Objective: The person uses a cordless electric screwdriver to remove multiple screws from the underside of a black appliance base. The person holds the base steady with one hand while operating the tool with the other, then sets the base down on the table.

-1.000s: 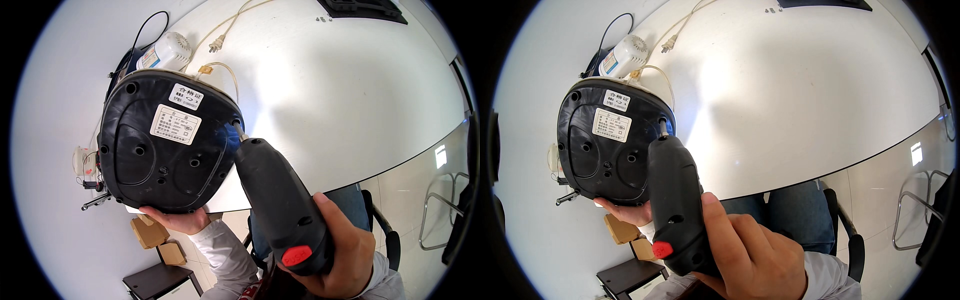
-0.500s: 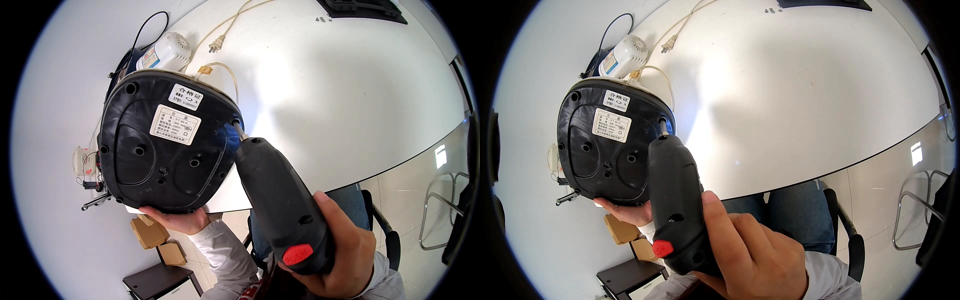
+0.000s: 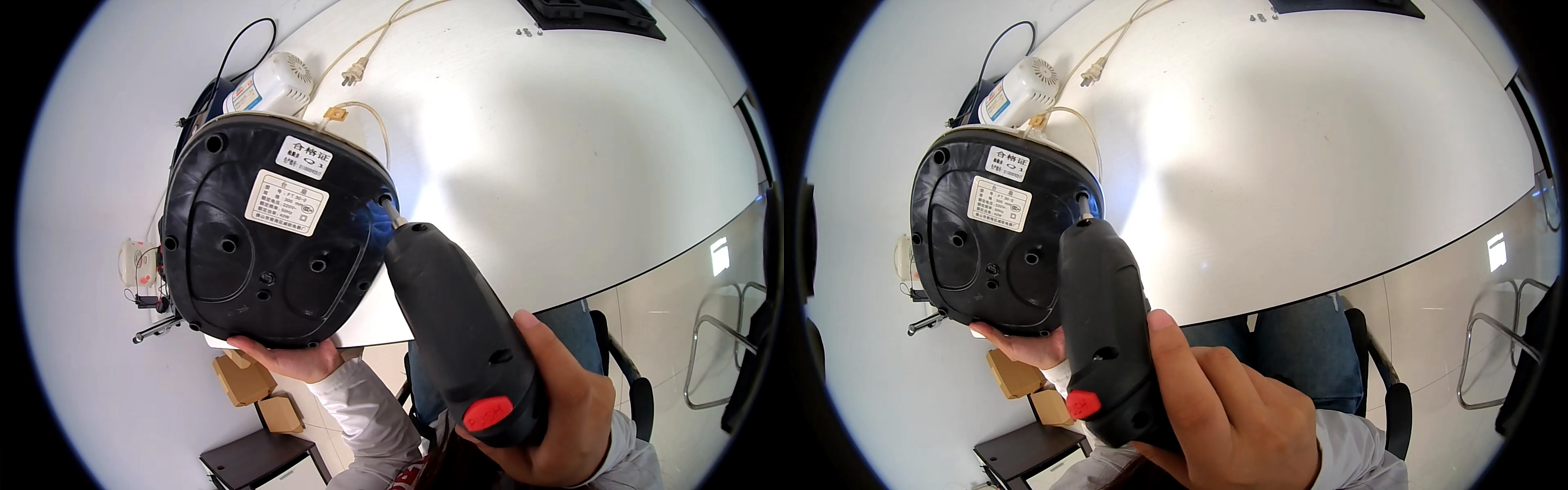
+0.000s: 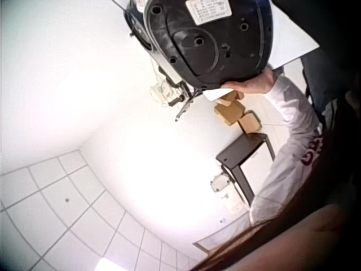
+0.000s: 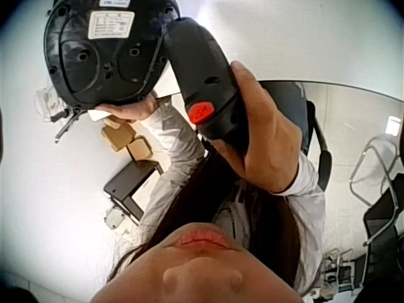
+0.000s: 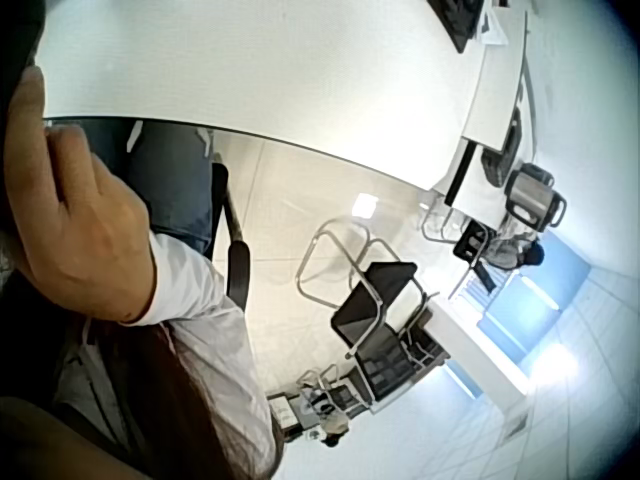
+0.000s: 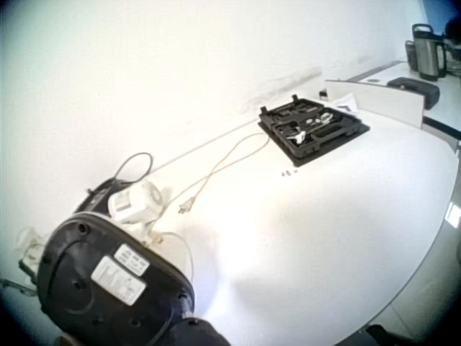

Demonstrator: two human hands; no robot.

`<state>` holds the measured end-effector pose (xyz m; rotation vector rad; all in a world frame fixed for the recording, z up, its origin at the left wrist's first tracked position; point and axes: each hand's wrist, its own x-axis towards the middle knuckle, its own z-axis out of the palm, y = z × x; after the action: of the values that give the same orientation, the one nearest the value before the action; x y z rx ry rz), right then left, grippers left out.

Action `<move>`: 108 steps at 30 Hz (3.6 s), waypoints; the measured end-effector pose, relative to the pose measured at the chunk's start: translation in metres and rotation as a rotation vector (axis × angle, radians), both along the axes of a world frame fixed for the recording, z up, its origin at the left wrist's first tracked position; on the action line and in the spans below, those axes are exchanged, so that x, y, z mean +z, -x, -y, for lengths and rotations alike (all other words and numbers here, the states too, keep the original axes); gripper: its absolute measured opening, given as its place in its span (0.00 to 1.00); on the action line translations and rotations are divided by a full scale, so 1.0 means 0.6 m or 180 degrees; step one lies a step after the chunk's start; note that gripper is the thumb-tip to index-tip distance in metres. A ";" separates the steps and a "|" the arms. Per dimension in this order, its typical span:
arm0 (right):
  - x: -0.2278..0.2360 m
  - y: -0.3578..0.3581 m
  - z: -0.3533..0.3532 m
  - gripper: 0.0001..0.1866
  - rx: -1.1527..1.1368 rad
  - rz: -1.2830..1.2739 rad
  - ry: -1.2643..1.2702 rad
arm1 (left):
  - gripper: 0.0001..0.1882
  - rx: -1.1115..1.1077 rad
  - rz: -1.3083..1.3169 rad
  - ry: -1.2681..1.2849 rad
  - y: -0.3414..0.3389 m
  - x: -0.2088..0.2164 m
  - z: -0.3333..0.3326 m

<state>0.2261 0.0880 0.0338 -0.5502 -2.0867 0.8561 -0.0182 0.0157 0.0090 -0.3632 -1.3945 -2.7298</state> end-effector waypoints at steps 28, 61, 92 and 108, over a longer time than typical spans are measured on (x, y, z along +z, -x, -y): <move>0.072 -0.040 0.032 0.46 0.0328 -0.0205 0.0818 | 0.29 -0.0691 0.0448 -0.0654 0.031 -0.004 0.045; 0.077 -0.002 0.085 0.44 -0.0136 0.0207 0.0350 | 0.25 -0.1066 0.0953 -0.1399 0.042 0.003 0.049; 0.046 -0.002 0.071 0.36 -0.0662 -0.0570 0.0441 | 0.29 -0.1129 0.0864 -0.1253 0.023 -0.001 0.041; 0.086 0.082 0.025 0.38 -0.1198 -0.1207 0.0745 | 0.28 -0.1089 0.0885 -0.1284 0.033 -0.001 0.045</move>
<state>0.1770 0.0730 0.0855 -0.8060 -1.4897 0.9039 -0.0380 -0.0114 0.0082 -0.2177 -0.8426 -3.3547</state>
